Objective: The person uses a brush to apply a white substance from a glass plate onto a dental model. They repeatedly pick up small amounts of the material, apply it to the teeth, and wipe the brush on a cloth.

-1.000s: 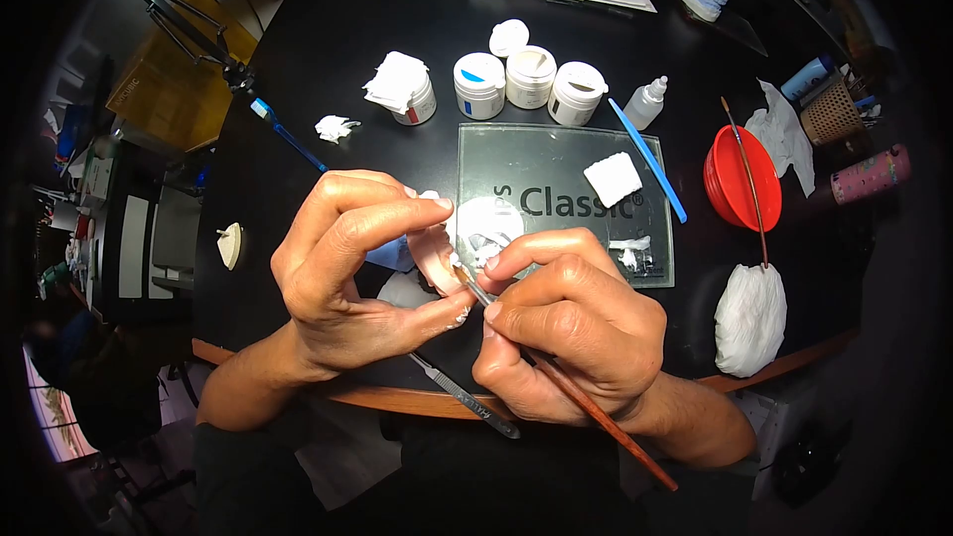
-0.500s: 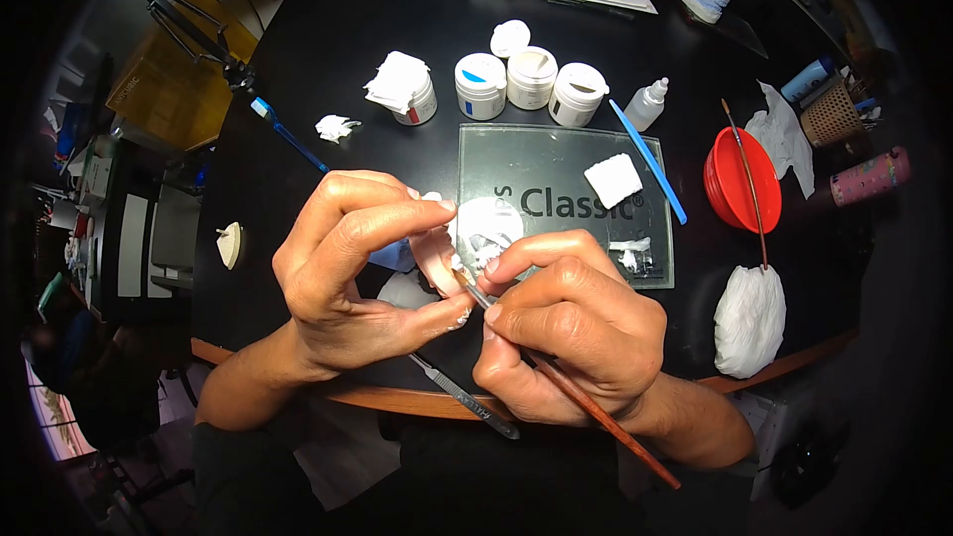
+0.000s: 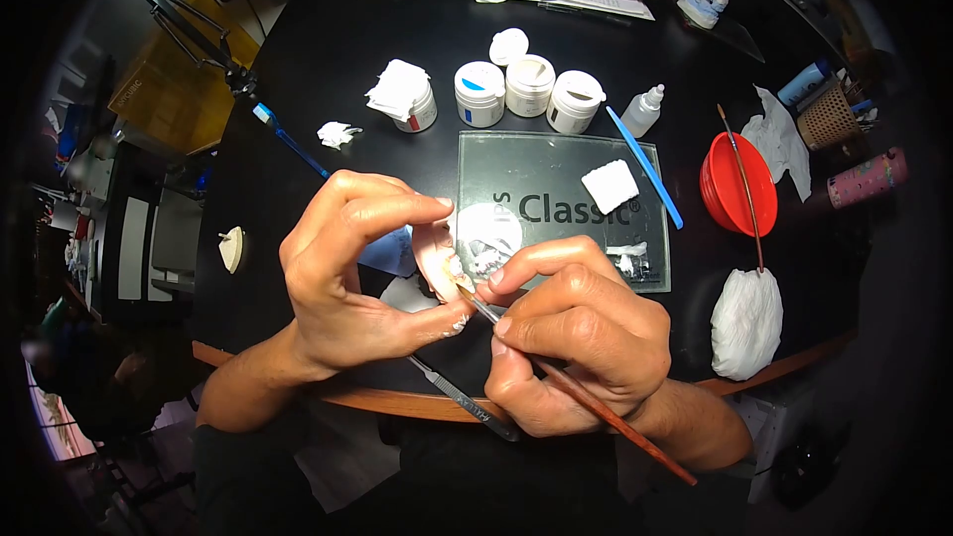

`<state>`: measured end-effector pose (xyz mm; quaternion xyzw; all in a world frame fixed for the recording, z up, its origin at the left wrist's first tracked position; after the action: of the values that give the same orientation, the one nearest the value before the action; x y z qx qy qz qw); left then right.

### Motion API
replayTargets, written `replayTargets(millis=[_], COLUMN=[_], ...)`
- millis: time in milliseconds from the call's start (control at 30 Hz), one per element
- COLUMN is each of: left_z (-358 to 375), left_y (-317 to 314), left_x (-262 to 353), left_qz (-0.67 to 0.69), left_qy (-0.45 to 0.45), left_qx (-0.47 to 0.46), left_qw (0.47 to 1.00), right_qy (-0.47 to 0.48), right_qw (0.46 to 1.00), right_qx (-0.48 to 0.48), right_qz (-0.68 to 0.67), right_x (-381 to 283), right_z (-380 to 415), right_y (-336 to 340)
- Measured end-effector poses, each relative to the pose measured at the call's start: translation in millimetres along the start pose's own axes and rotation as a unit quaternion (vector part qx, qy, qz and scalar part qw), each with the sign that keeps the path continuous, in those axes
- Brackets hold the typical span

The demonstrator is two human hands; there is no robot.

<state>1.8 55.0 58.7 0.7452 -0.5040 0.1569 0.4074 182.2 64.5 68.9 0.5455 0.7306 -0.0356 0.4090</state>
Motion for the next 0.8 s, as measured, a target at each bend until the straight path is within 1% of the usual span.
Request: replayTargets(millis=[100, 200, 233, 400, 433, 533, 567, 600, 667, 800], left_z=[1.8, 4.5, 4.6, 4.9, 5.0, 6.3, 5.5, 5.4, 5.2, 4.1], left_y=[-7.2, -17.1, -19.0, -18.6, -19.0, -19.0, -18.2, -18.1, -18.3, -17.9], left_x=[-19.1, -29.3, -30.1, -30.4, -30.4, -33.2, -32.1, -32.5, -34.2, -34.2], left_qz=[0.135, 0.238, 0.248, 0.291, 0.294, 0.304, 0.304, 0.319, 0.349, 0.401], left_qy=[0.084, 0.149, 0.171, 0.187, 0.187, 0.189, 0.192, 0.191, 0.189, 0.211], left_qx=[-0.034, -0.099, -0.111, -0.105, -0.106, -0.074, -0.077, -0.076, -0.071, -0.065], left_qw=[0.987, 0.955, 0.947, 0.932, 0.931, 0.931, 0.930, 0.925, 0.915, 0.889], right_qy=[-0.012, -0.030, -0.038, -0.046, -0.022, -0.052, -0.035, -0.031, -0.056, -0.063], right_qw=[0.999, 0.997, 0.997, 0.995, 0.998, 0.991, 0.994, 0.994, 0.990, 0.989], right_qx=[0.005, 0.018, 0.027, 0.060, 0.042, 0.112, 0.102, 0.100, 0.124, 0.136], right_qz=[-0.036, -0.062, -0.066, -0.060, -0.039, -0.059, -0.032, -0.030, -0.033, -0.020], right_x=[2.5, 7.2, 8.9, 14.7, 13.2, 17.9, 20.7, 21.7, 24.8, 28.7], right_z=[0.1, 3.7, 5.7, 9.5, 7.4, 12.0, 14.1, 13.4, 15.5, 16.2], right_y=[6.2, 13.7, 15.6, 28.2, 32.0, 43.8, 49.6, 52.9, 58.9, 65.7])
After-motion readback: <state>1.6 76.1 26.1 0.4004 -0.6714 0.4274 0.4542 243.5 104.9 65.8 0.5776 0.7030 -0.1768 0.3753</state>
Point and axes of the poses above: each hand's wrist, its own z-axis away from the middle knuckle, its own y-axis out of the back of the hand, x = y × z, the point moved 7 cm from there along -z, towards the middle knuckle, and after that the axes turned 9 degrees about -x, right-handed, at the moved point
